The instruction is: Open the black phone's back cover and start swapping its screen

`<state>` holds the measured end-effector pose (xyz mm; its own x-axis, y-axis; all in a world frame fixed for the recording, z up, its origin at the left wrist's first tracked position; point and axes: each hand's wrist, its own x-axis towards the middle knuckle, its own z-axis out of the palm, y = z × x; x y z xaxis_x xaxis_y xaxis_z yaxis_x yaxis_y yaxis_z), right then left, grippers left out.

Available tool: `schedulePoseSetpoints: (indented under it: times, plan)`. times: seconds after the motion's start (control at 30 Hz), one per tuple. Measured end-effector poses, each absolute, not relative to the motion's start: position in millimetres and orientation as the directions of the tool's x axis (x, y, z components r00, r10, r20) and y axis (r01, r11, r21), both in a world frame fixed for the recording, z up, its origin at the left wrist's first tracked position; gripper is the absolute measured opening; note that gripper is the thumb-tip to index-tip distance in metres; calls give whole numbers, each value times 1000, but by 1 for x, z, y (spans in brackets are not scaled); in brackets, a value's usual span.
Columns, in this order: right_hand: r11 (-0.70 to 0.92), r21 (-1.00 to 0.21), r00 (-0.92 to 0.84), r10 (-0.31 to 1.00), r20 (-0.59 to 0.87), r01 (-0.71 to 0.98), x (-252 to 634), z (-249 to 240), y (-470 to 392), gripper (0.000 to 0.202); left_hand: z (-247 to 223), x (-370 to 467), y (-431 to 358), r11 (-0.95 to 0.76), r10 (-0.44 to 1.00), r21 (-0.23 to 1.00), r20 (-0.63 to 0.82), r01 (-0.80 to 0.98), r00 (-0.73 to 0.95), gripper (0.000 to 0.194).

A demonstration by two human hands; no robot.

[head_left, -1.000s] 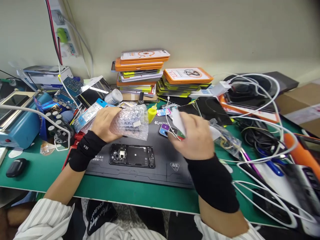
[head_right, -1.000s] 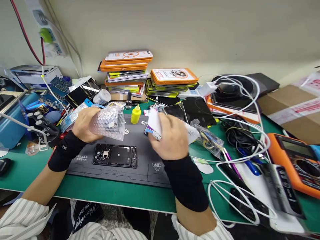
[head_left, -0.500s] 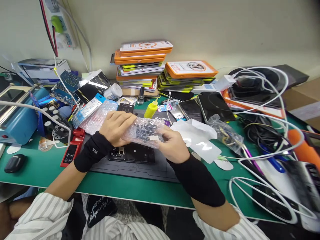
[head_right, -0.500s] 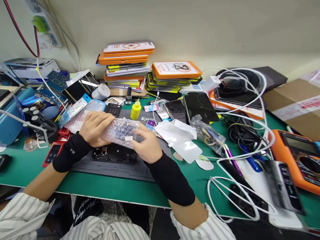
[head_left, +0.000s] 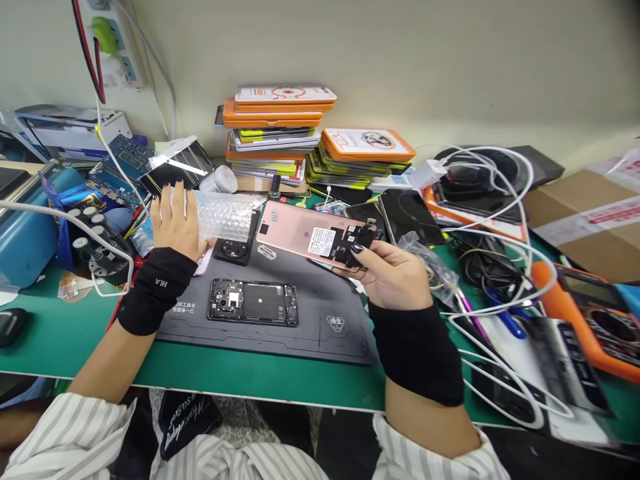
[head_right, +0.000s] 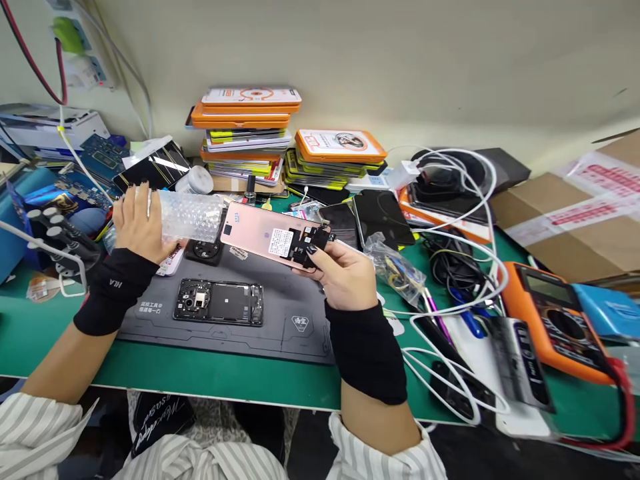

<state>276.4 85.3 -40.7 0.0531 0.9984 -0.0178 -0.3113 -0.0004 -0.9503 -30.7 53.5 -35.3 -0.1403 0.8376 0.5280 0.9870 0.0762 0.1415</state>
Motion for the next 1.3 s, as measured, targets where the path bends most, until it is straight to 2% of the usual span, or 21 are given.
schedulePoseSetpoints:
  times: [0.1,0.17,0.2,0.27,0.33,0.4,0.47,0.57,0.77,0.9,0.97,1.03,1.17,1.3]
  plan:
    - [-19,-945,25,999,-28,-328,273,-43,85,50,-33,-10,47,-70,811,273,576,960,-105,75]
    - [-45,-942,-13,999,-44,-333,268,-47,83,50,-29,7,40,-219,778,449,616,866,-122,70]
    - [-66,-942,-49,997,-53,-328,265,-49,82,49,-28,14,37,-260,797,584,580,769,-171,72]
    - [-106,-942,-134,989,-66,-317,258,-55,78,47,-28,25,32,-210,905,865,348,456,-244,83]
    - [-114,-942,-198,979,-53,-315,253,-61,75,44,-33,27,29,-17,982,990,43,143,-181,86]
    - [-91,-953,-234,972,-21,-290,251,-66,72,38,-39,23,27,154,983,988,-154,-7,-96,77]
    - [-76,-975,-283,959,-15,-208,252,-67,72,36,-46,18,24,216,971,975,-219,-45,-92,71]
    - [-108,-991,-373,925,-73,-75,255,-65,73,39,-51,12,22,241,961,968,-248,-73,-122,72]
    - [-201,-979,-481,860,-171,-12,260,-59,74,44,-49,14,21,286,945,950,-301,-129,-124,72]
    - [-114,-985,-494,854,-163,129,264,-61,75,47,-48,13,20,262,952,959,-275,-107,-134,67]
    - [18,-980,-476,876,-81,199,266,-64,76,47,-49,11,19,247,954,964,-259,-95,-150,64]
    - [210,-933,-445,894,61,293,266,-66,76,44,-50,11,19,232,957,970,-241,-74,-161,63]
    - [535,-692,-360,843,399,485,264,-67,74,39,-51,13,18,221,958,975,-223,-33,-179,69]
    - [715,-491,-398,691,603,498,263,-64,72,36,-54,15,20,221,956,975,-223,-32,-191,70]
